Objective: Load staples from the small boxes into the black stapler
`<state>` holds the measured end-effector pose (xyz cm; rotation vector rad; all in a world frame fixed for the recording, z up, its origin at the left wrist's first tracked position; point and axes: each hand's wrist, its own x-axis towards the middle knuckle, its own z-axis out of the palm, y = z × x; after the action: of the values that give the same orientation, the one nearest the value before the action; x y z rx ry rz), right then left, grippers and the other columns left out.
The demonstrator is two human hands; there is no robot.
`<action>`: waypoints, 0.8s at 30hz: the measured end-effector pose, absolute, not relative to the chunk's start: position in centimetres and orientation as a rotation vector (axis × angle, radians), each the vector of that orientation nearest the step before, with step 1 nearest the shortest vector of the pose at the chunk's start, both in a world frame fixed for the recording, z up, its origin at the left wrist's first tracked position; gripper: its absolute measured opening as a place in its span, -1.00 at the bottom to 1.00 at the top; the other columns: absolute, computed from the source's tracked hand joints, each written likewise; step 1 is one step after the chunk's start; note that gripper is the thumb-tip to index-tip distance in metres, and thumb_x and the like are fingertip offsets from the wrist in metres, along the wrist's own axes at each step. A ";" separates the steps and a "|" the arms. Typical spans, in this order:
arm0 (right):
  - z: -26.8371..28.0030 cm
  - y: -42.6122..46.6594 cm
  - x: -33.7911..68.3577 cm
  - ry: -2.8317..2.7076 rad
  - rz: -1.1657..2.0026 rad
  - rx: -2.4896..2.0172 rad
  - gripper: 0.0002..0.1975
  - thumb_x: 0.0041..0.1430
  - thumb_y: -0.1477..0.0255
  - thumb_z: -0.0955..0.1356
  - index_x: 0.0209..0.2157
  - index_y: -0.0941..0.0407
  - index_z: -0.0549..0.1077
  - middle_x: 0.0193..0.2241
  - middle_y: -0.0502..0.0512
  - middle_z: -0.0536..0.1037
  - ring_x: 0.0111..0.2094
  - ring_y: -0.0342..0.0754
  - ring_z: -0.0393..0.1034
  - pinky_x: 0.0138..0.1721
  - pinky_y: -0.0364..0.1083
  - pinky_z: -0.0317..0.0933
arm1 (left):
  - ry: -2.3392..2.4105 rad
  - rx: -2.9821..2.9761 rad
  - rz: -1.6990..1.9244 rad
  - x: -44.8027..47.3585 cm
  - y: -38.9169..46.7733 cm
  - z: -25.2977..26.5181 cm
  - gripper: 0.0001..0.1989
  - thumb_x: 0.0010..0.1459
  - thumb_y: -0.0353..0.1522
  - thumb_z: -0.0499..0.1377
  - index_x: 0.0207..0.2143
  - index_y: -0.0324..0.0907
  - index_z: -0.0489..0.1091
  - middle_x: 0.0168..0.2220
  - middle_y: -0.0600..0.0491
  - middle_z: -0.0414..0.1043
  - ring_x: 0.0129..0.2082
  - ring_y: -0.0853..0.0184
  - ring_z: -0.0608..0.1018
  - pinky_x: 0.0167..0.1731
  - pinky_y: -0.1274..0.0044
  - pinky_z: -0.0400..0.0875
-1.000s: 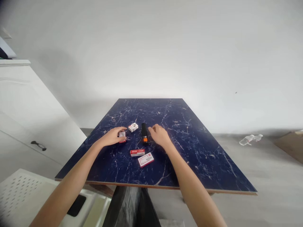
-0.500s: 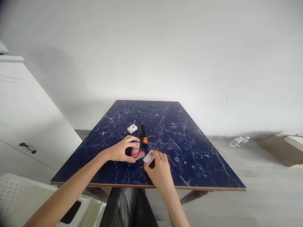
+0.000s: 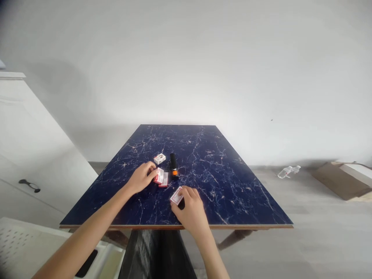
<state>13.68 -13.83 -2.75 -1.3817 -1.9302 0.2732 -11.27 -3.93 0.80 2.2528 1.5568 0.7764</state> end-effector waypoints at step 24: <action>-1.9 -13.2 11.9 -2.111 0.183 -1.327 -0.70 0.14 0.49 0.34 -0.06 0.10 0.39 0.00 0.19 0.49 0.00 0.15 0.33 0.02 0.11 0.29 | 1.255 2.249 0.614 -11.3 -3.8 -0.5 0.04 -0.04 0.10 0.33 0.40 -0.05 0.04 0.18 -0.22 0.31 0.16 -0.15 0.37 0.03 0.18 0.33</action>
<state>11.92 -13.24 -1.93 -1.3268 -2.1115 0.1830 -11.31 -3.84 -0.48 2.2490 1.2554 0.6136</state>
